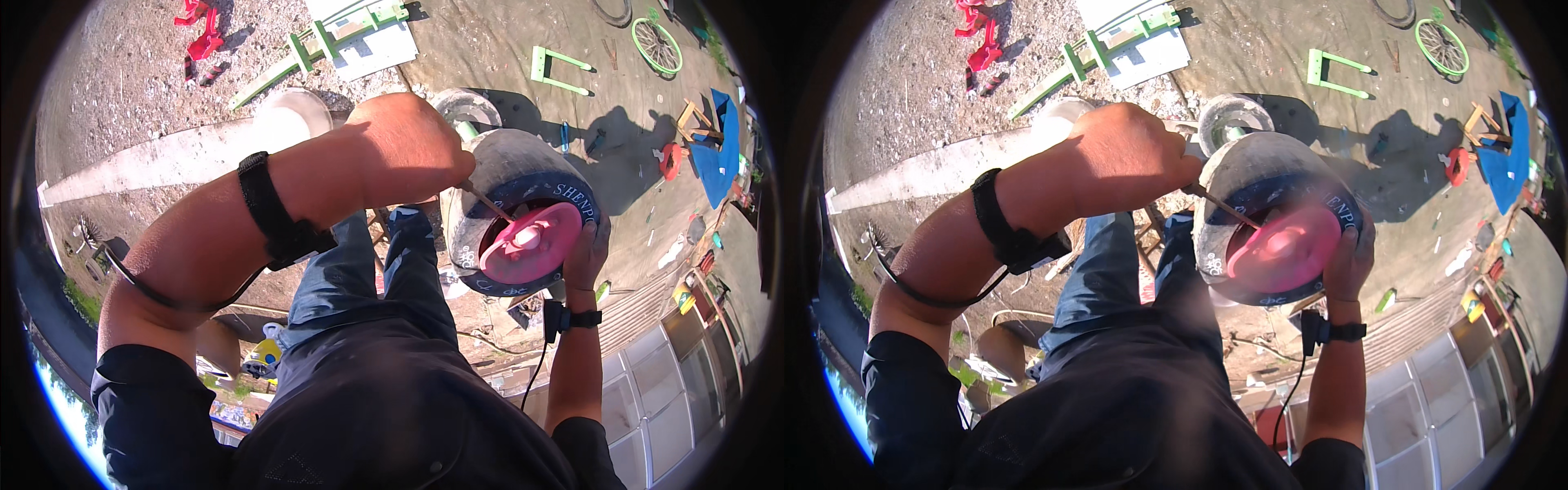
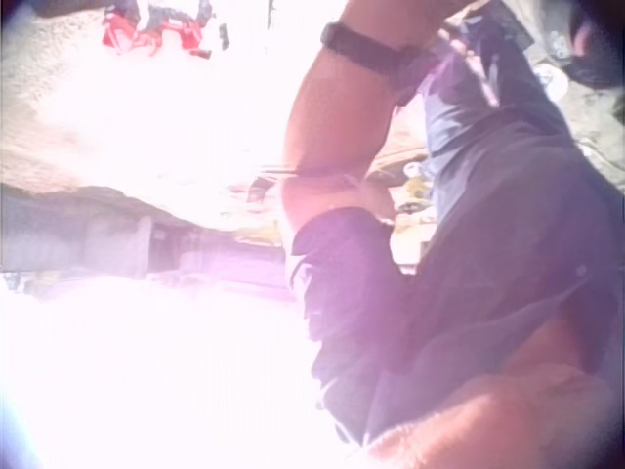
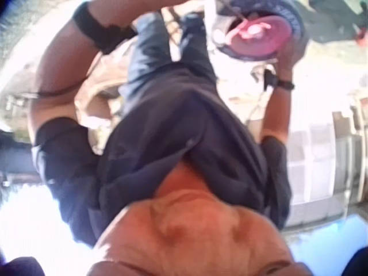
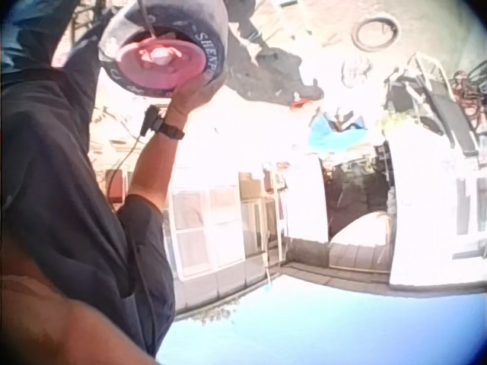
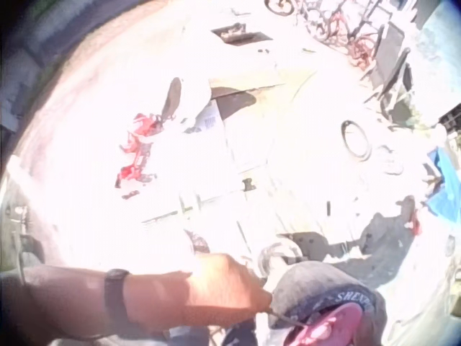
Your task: The person works on a small vehicle tire, using a screwdriver to pry and adjust the inner rim and a wrench to tighten the central nut. The person repeatedly flips the tire to access both sides and manipulates the inner components before placing the tire on a green stand.
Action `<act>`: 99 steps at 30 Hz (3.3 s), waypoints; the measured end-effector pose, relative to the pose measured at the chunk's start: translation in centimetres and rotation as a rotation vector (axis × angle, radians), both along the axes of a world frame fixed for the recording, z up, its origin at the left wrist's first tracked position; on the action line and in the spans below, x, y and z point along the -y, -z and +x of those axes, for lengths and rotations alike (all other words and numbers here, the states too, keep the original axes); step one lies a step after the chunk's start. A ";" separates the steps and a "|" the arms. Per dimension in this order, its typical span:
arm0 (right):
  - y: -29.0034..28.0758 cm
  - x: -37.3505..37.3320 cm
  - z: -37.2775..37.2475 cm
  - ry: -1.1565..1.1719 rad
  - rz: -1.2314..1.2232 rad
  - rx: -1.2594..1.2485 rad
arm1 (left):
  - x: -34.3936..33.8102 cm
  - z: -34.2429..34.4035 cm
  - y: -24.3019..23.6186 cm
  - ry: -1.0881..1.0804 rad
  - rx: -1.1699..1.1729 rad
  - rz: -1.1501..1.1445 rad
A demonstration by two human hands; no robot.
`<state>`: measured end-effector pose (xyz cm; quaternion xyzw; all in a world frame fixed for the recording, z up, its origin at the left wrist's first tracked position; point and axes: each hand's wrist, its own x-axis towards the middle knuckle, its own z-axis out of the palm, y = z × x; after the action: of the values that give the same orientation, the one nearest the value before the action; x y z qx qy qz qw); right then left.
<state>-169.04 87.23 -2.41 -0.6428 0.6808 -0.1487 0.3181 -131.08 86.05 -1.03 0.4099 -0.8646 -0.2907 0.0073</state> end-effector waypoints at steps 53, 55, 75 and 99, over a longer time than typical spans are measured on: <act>1.5 -0.9 -0.9 -0.022 -0.150 -0.036 | -2.4 -7.0 -11.7 0.070 0.525 0.066; 1.0 -0.9 -0.3 0.042 -0.100 -0.019 | -1.5 -7.2 -11.8 0.067 0.583 0.093; 1.4 0.0 -1.2 -0.026 -0.213 -0.011 | 1.9 -4.4 -6.2 0.099 0.403 0.182; 2.0 -0.5 -1.0 -0.027 -0.179 -0.035 | 0.2 -2.5 -2.9 0.071 0.231 0.045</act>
<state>-170.04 87.75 -4.41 -0.6804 0.6615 -0.1932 0.2493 -133.57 85.84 1.82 0.4098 -0.8668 -0.2611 -0.1117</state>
